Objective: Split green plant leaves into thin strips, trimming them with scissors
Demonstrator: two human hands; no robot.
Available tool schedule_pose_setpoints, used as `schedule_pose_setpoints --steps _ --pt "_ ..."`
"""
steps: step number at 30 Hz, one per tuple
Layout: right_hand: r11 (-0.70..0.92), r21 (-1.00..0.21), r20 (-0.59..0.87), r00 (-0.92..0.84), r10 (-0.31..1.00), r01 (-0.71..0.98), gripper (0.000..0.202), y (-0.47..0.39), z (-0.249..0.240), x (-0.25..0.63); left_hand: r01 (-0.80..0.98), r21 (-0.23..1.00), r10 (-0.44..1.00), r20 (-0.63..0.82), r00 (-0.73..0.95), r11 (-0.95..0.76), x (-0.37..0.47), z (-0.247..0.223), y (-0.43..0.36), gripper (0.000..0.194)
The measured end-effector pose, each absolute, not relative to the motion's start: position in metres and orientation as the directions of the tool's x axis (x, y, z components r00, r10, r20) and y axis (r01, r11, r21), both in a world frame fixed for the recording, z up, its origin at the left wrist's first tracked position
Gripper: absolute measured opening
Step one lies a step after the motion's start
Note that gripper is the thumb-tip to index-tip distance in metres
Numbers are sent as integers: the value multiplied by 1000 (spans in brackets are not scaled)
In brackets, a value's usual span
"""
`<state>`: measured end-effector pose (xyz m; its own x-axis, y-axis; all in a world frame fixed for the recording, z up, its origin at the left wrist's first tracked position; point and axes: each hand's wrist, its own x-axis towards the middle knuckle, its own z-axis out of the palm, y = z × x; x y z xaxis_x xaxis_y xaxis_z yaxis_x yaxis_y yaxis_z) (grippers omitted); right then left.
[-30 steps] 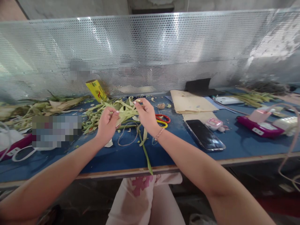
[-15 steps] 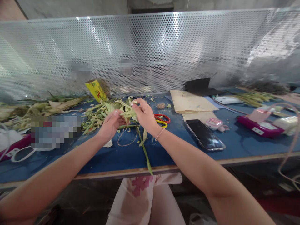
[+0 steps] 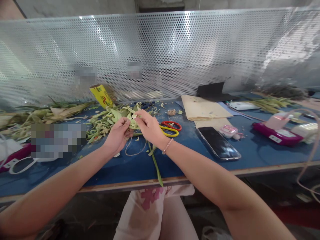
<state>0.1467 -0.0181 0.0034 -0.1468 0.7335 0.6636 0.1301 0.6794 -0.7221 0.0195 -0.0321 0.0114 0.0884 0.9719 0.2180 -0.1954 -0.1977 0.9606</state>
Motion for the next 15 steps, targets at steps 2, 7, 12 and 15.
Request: schedule_pose_setpoints --steps 2,7,12,15 --pt "676 -726 658 -156 737 127 9 -21 5 146 -151 965 973 223 61 -212 19 11 -31 21" --pt "685 -720 668 -153 728 115 10 -25 9 147 -57 966 968 252 13 -251 18 12 -31 21" --pt "684 -723 668 -159 727 94 10 -26 10 148 -18 954 954 299 13 -299 18 12 -30 19" --pt "670 -739 658 -144 740 68 9 -25 11 149 17 936 936 351 6 -351 17 11 -29 16"
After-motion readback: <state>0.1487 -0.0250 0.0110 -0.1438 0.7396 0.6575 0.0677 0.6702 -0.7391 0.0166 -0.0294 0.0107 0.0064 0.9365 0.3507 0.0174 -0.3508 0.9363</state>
